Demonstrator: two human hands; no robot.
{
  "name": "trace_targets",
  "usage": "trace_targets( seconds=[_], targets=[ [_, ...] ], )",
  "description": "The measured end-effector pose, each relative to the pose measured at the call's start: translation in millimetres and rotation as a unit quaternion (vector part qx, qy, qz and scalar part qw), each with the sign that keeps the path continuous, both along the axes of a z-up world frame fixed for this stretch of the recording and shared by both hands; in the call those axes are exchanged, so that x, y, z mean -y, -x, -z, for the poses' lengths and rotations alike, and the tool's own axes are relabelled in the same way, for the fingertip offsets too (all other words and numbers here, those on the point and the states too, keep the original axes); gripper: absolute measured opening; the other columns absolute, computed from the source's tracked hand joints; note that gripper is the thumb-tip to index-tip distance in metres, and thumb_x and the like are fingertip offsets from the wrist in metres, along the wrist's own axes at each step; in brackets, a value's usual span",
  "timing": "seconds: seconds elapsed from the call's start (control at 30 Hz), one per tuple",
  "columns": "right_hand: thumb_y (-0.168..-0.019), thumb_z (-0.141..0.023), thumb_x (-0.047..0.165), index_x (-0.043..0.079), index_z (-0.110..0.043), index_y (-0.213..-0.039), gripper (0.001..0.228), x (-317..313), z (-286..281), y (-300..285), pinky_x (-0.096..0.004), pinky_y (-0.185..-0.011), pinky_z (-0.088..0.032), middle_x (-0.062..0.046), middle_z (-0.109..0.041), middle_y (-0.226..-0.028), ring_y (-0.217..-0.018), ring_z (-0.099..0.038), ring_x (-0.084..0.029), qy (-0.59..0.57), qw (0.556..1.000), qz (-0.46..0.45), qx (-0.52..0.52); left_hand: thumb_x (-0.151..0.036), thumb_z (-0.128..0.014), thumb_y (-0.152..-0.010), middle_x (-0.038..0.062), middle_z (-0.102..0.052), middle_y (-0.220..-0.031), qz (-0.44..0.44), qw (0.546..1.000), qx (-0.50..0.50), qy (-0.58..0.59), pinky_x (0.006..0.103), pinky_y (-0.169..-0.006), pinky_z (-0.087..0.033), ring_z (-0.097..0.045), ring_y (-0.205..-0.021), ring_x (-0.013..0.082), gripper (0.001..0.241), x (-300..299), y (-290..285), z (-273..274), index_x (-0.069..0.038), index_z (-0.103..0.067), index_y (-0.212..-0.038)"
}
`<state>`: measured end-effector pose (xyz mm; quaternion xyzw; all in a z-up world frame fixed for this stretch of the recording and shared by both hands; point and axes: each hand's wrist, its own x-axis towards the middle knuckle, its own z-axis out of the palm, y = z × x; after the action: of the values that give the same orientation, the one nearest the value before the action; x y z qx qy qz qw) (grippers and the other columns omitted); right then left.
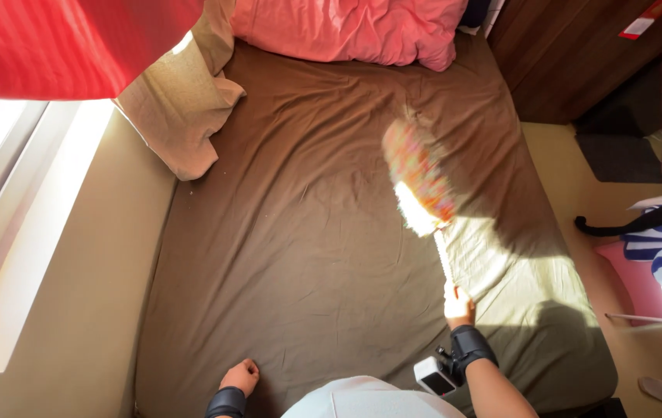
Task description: The person uses a colorful duster to wipe a wall, then dusts the frame and stand of a black screen, and finally dusts the surface of a bed with a brown sheet. The duster is used continuously across these surfaces.
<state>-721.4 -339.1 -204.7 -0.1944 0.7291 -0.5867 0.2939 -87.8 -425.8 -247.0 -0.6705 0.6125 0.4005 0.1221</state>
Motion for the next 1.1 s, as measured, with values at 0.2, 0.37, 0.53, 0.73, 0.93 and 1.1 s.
trace_targets(
  seconds=[0.2, 0.37, 0.53, 0.73, 0.93, 1.1],
  targets=[
    [-0.12, -0.05, 0.029, 0.004, -0.057, -0.099, 0.034, 0, -5, 8, -0.029, -0.059, -0.044, -0.002, -0.057, -0.083, -0.07, -0.052, -0.015, 0.237, 0.97, 0.052, -0.028, -0.032, -0.063, -0.089, 0.01, -0.076, -0.108, 0.05, 0.998, 0.039, 0.023, 0.0417, -0.097, -0.056, -0.071, -0.109, 0.0309, 0.02, 8, 6, 18, -0.021, -0.073, -0.102],
    [-0.108, -0.04, 0.038, 0.001, -0.059, -0.101, 0.042, -60, 26, -18, -0.038, -0.062, -0.042, -0.013, -0.055, -0.086, -0.074, -0.049, -0.028, -0.176, 0.949, 0.117, -0.235, -0.029, -0.066, -0.086, 0.009, -0.078, -0.107, 0.071, 0.997, 0.017, 0.011, 0.0399, -0.098, -0.056, -0.072, -0.108, 0.0285, 0.018, 10, 11, 10, -0.019, -0.074, -0.099],
    [-0.099, -0.045, 0.057, 0.009, -0.075, -0.109, 0.058, -113, 45, 9, -0.053, -0.09, -0.05, -0.021, -0.069, -0.112, -0.107, -0.064, -0.046, -0.428, 0.883, -0.006, -0.191, -0.028, -0.074, -0.082, 0.008, -0.078, -0.104, 0.067, 0.997, -0.029, 0.002, 0.0384, -0.098, -0.055, -0.072, -0.107, 0.026, 0.017, 6, 3, 12, -0.019, -0.076, -0.096],
    [-0.106, -0.05, 0.045, 0.004, -0.07, -0.093, 0.048, -93, -49, -4, -0.048, -0.08, -0.052, -0.021, -0.071, -0.09, -0.086, -0.066, -0.039, -0.188, 0.931, 0.12, -0.289, -0.032, -0.073, -0.083, 0.011, -0.078, -0.106, 0.073, 0.989, -0.062, 0.116, 0.0424, -0.093, -0.057, -0.072, -0.107, 0.03, 0.028, 85, 16, -25, -0.016, -0.074, -0.107],
    [-0.12, -0.046, 0.039, -0.003, -0.052, -0.101, 0.047, -86, -8, 13, -0.047, -0.066, -0.041, -0.023, -0.056, -0.086, -0.067, -0.048, -0.033, 0.065, 0.984, 0.159, -0.055, -0.027, -0.069, -0.083, 0.01, -0.076, -0.106, 0.117, 0.962, -0.127, 0.211, 0.0428, -0.089, -0.057, -0.072, -0.103, 0.03, 0.032, 115, 89, -112, -0.013, -0.071, -0.111],
    [-0.113, -0.037, 0.054, 0.001, -0.066, -0.113, 0.06, -146, 38, 0, -0.053, -0.089, -0.046, -0.027, -0.066, -0.109, -0.1, -0.059, -0.047, -0.261, 0.949, 0.057, -0.164, -0.03, -0.072, -0.08, 0.01, -0.077, -0.103, 0.164, 0.963, -0.131, 0.17, 0.0409, -0.09, -0.057, -0.072, -0.102, 0.0296, 0.032, 86, 113, -54, -0.015, -0.074, -0.108]
  ],
)
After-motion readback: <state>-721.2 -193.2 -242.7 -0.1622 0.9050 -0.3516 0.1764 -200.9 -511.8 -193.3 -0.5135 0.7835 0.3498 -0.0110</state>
